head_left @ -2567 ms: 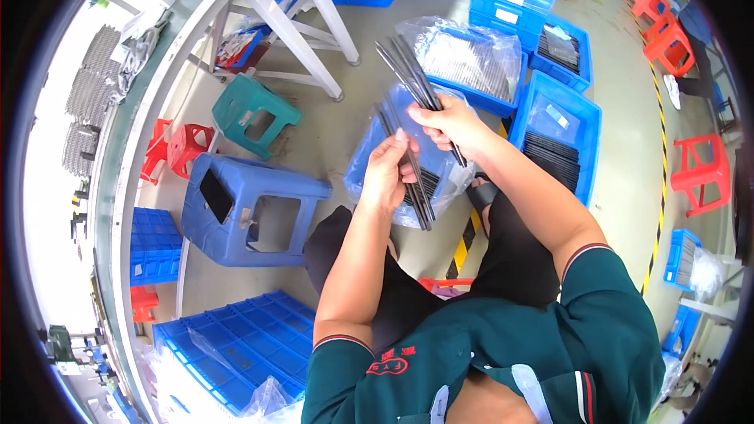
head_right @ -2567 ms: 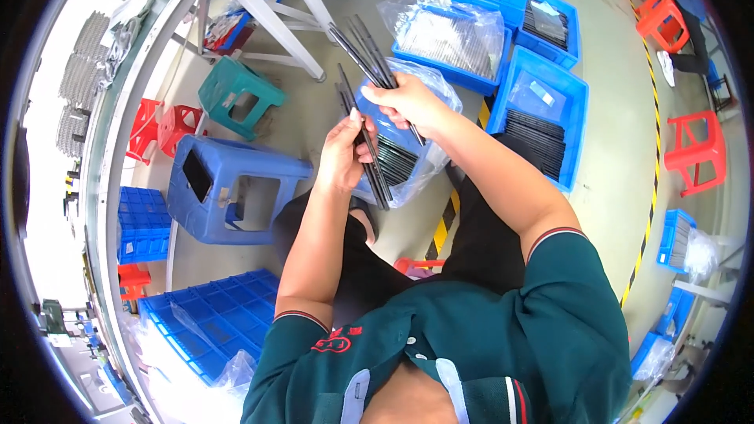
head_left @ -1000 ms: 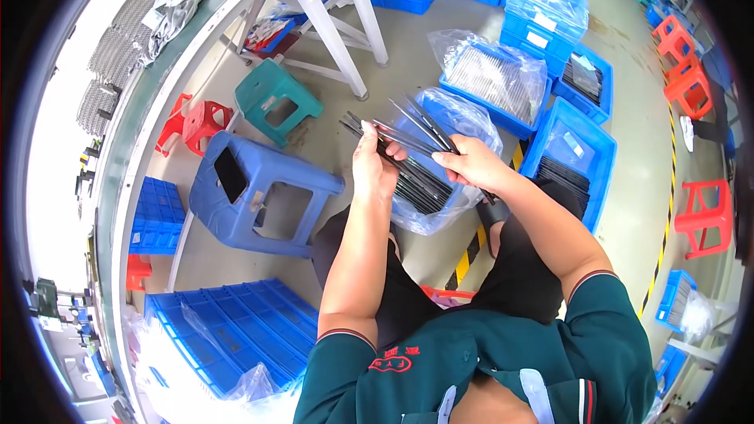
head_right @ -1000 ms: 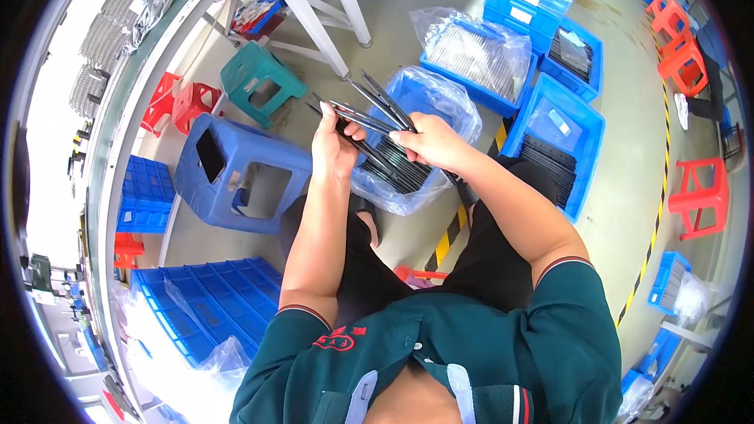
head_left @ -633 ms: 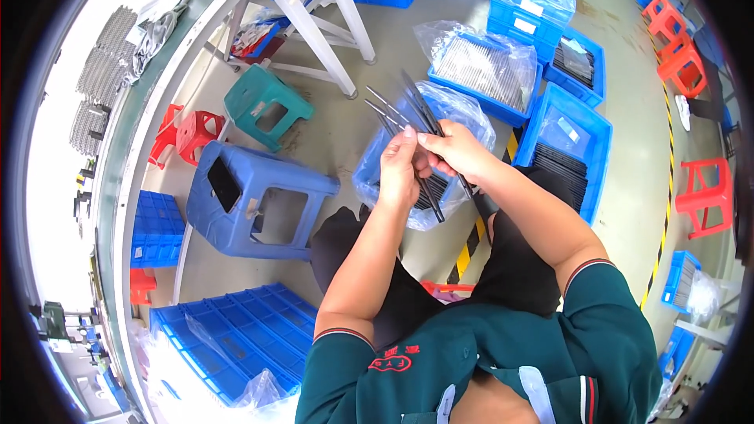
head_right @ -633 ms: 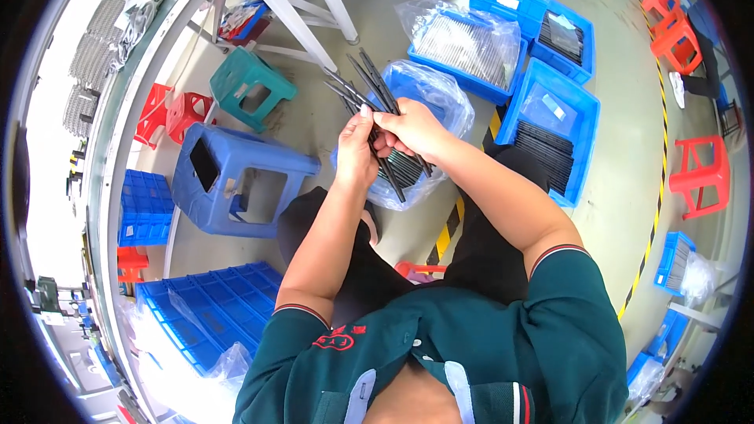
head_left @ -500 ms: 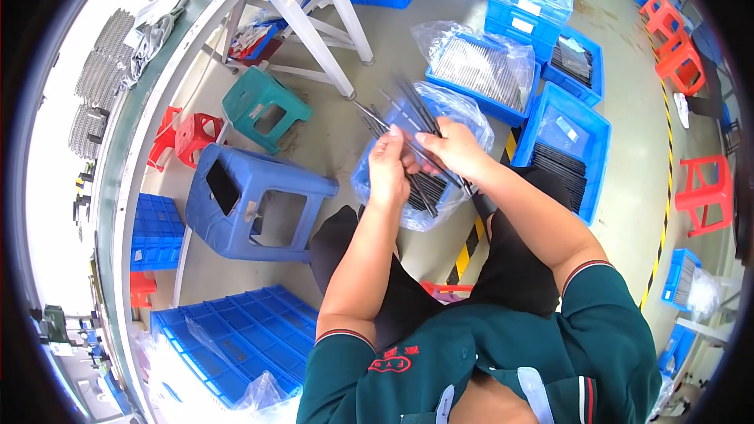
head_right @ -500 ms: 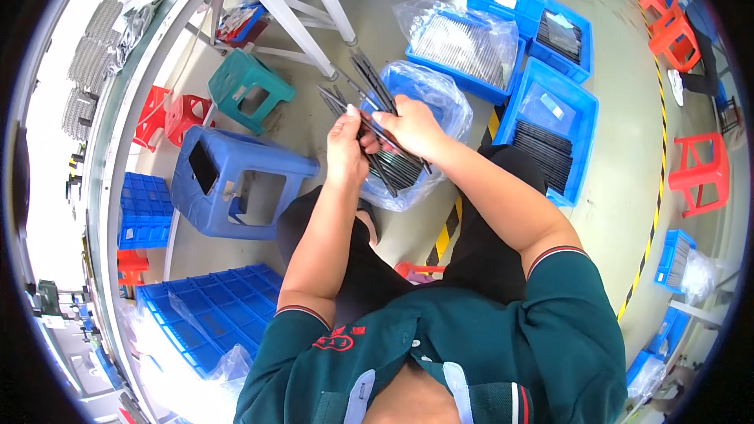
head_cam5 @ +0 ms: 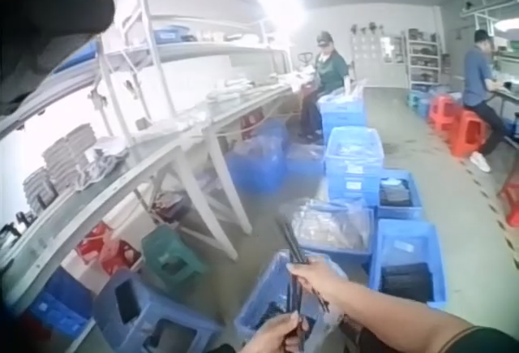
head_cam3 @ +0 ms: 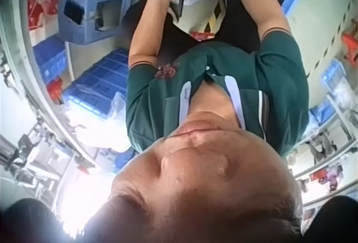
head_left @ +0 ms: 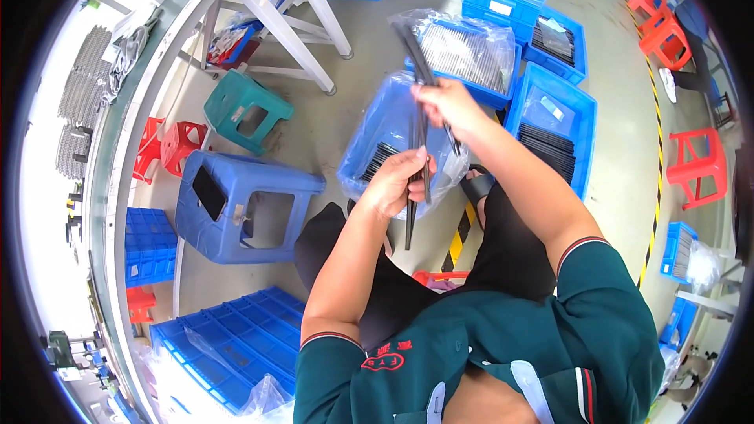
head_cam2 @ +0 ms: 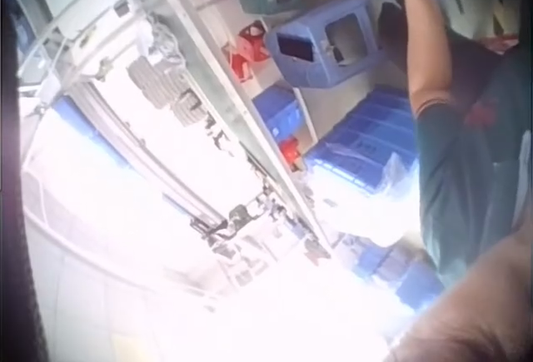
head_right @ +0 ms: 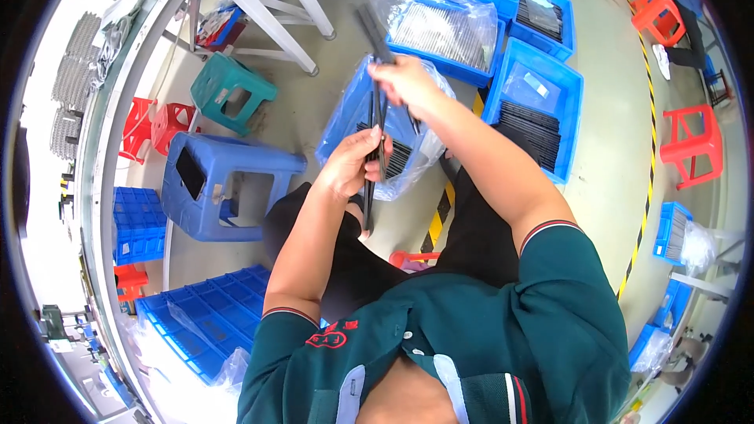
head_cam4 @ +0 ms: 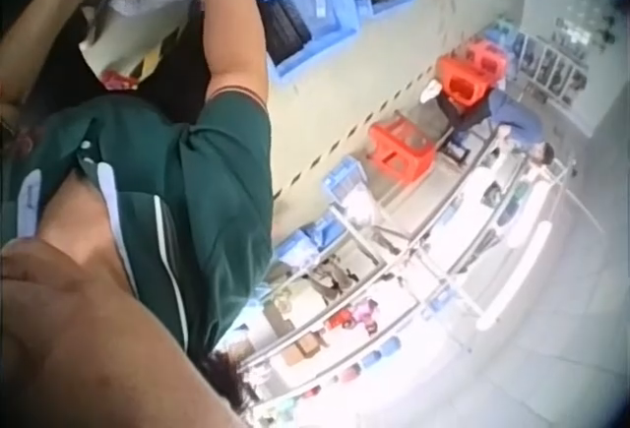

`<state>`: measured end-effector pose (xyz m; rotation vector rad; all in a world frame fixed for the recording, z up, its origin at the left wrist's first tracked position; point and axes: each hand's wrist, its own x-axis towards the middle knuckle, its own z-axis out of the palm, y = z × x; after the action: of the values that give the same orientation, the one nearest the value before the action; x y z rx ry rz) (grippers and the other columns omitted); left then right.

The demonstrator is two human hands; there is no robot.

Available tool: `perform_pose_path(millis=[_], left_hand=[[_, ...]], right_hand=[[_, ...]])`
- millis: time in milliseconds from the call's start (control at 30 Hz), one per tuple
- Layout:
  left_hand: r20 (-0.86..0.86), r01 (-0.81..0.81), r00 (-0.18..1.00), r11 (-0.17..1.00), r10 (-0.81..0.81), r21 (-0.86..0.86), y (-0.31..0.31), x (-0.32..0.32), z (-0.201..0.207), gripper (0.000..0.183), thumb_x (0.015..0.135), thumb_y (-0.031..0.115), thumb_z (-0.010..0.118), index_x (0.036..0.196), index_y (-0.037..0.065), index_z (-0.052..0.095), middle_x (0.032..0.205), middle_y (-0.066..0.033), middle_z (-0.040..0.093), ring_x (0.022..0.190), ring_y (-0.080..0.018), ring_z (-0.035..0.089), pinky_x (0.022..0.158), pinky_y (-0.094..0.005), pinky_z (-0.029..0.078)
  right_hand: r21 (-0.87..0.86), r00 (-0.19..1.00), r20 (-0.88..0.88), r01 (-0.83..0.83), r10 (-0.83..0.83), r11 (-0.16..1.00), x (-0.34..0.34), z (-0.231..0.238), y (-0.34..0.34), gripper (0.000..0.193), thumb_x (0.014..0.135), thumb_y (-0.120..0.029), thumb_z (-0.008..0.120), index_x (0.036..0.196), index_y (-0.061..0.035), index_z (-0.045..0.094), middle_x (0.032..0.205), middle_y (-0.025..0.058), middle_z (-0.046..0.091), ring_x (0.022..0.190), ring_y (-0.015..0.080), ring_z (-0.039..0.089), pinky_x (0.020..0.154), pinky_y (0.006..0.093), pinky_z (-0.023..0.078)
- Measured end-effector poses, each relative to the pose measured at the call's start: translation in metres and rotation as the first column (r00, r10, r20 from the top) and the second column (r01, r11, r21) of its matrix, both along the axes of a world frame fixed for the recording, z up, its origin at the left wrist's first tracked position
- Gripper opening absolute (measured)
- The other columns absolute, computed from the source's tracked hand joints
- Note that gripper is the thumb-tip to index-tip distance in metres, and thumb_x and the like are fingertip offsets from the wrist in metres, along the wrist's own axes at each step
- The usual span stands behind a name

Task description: Sorting and counting long black rods into different crates within a manufacturing environment.

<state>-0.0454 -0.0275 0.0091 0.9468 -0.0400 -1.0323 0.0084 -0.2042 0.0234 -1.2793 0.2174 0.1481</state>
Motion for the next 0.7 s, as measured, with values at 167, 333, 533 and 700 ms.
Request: perform_pose_path(millis=[167, 333, 533, 700], left_hand=[[-0.011, -0.101, 0.995, 0.988, 0.1, -0.116, 0.015, 0.009, 0.004, 0.035, 0.091, 0.038, 0.052, 0.081, 0.004, 0.052, 0.071, -0.0003, 0.042, 0.051, -0.0066, 0.032, 0.043, -0.0202, 0.026], [-0.053, 0.117, 0.991, 0.989, -0.122, -0.086, 0.012, -0.011, 0.007, 0.034, 0.089, 0.037, 0.056, 0.08, 0.005, 0.053, 0.073, -0.0011, 0.043, 0.054, -0.0078, 0.035, 0.046, -0.0212, 0.027], [-0.02, -0.156, 0.988, 0.985, 0.154, -0.079, 0.024, -0.001, 0.009, 0.035, 0.09, 0.036, 0.055, 0.089, 0.001, 0.056, 0.095, -0.0158, 0.06, 0.082, -0.0295, 0.062, 0.069, -0.0391, 0.053], [-0.041, -0.18, 0.984, 0.953, 0.175, -0.243, 0.018, 0.011, 0.007, 0.032, 0.09, 0.036, 0.054, 0.086, 0.004, 0.057, 0.106, -0.0184, 0.058, 0.101, -0.036, 0.057, 0.087, -0.0513, 0.047]], right_hand=[[-0.001, 0.982, 0.066, 0.18, -0.179, 0.984, 0.014, 0.007, -0.025, 0.02, 0.082, -0.018, 0.065, 0.075, -0.0053, 0.051, 0.055, -0.0005, 0.046, 0.039, 0.0072, 0.038, 0.036, 0.0242, 0.028], [0.04, 0.933, 0.076, 0.349, -0.351, 0.936, 0.034, 0.001, -0.034, 0.018, 0.08, -0.016, 0.064, 0.072, -0.0046, 0.053, 0.054, 0.0007, 0.047, 0.038, 0.0096, 0.039, 0.035, 0.0256, 0.029], [0.058, 0.949, 0.106, 0.292, -0.297, 0.955, 0.032, -0.003, -0.06, 0.024, 0.083, -0.019, 0.063, 0.069, -0.0041, 0.051, 0.053, 0.0022, 0.047, 0.038, 0.01, 0.04, 0.035, 0.0258, 0.03], [-0.026, 1.0, 0.001, -0.007, 0.007, 1.0, -0.004, 0.001, 0.007, 0.023, 0.082, -0.024, 0.066, 0.08, -0.0055, 0.054, 0.058, 0.0001, 0.048, 0.04, 0.0066, 0.039, 0.035, 0.0227, 0.028]])
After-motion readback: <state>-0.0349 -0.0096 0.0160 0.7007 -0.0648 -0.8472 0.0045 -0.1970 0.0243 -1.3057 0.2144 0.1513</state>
